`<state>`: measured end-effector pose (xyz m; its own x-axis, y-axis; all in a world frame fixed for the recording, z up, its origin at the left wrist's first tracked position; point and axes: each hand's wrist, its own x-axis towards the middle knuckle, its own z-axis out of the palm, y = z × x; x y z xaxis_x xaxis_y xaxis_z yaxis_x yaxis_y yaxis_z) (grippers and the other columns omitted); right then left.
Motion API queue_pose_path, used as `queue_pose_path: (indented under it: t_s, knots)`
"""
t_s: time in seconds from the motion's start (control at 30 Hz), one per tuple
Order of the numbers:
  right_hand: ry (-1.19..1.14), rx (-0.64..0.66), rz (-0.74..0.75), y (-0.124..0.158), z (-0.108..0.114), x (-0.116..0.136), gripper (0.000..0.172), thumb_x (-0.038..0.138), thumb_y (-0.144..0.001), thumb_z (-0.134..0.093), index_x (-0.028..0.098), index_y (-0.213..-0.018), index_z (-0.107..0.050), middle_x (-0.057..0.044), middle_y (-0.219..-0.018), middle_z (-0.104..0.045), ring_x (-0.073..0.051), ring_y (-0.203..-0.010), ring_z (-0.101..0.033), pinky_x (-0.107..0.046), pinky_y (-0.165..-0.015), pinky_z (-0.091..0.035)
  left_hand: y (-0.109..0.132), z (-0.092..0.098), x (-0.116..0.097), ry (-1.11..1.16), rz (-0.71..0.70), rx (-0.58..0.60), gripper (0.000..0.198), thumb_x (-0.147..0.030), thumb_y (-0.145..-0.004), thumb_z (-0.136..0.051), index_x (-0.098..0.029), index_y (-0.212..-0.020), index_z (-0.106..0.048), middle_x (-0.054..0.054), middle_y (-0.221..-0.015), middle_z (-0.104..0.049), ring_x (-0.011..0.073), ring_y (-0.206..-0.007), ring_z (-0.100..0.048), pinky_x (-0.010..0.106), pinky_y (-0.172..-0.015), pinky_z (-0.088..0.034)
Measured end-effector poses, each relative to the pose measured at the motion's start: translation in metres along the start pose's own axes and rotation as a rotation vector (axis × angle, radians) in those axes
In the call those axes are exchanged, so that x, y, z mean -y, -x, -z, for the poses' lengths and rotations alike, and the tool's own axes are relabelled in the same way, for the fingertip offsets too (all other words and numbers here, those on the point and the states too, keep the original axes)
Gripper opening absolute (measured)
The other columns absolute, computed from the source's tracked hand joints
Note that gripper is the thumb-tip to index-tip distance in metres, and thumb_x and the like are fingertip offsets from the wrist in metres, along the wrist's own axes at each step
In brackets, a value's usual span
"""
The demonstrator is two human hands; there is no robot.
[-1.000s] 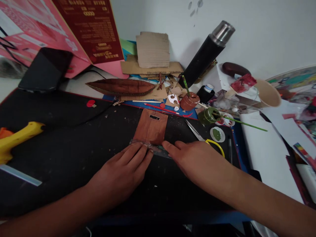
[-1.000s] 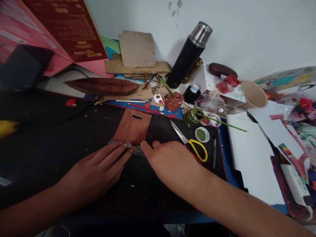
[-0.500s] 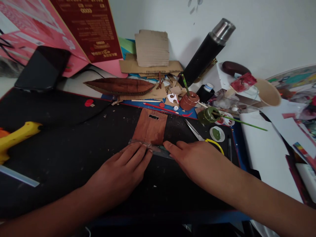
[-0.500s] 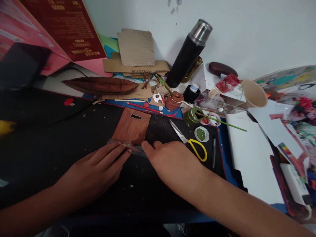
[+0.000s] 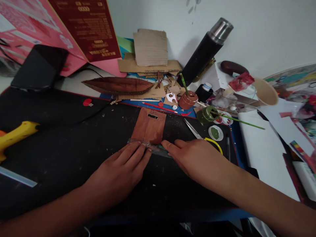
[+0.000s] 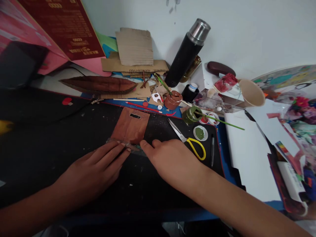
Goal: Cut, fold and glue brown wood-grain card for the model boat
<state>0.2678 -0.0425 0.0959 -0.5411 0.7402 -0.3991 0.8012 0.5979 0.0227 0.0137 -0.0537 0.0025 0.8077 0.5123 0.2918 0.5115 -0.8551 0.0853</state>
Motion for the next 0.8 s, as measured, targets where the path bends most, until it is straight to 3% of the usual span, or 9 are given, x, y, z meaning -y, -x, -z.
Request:
queue_pose_path:
  t_s: [0.8]
  knots:
    - [-0.025, 0.038, -0.013, -0.0024, 0.007, 0.0019, 0.051, 0.008, -0.093, -0.063, 0.018, -0.143, -0.059, -0.002, -0.085, -0.071, -0.015, -0.057, -0.061, -0.034, -0.05, -0.018, 0.0001, 0.0026, 0.0002, 0.019, 0.006, 0.015, 0.046, -0.018, -0.098, -0.05, -0.007, -0.141, -0.061, 0.018, -0.137, -0.067, 0.0328, -0.131, -0.057, 0.043, -0.107, -0.051]
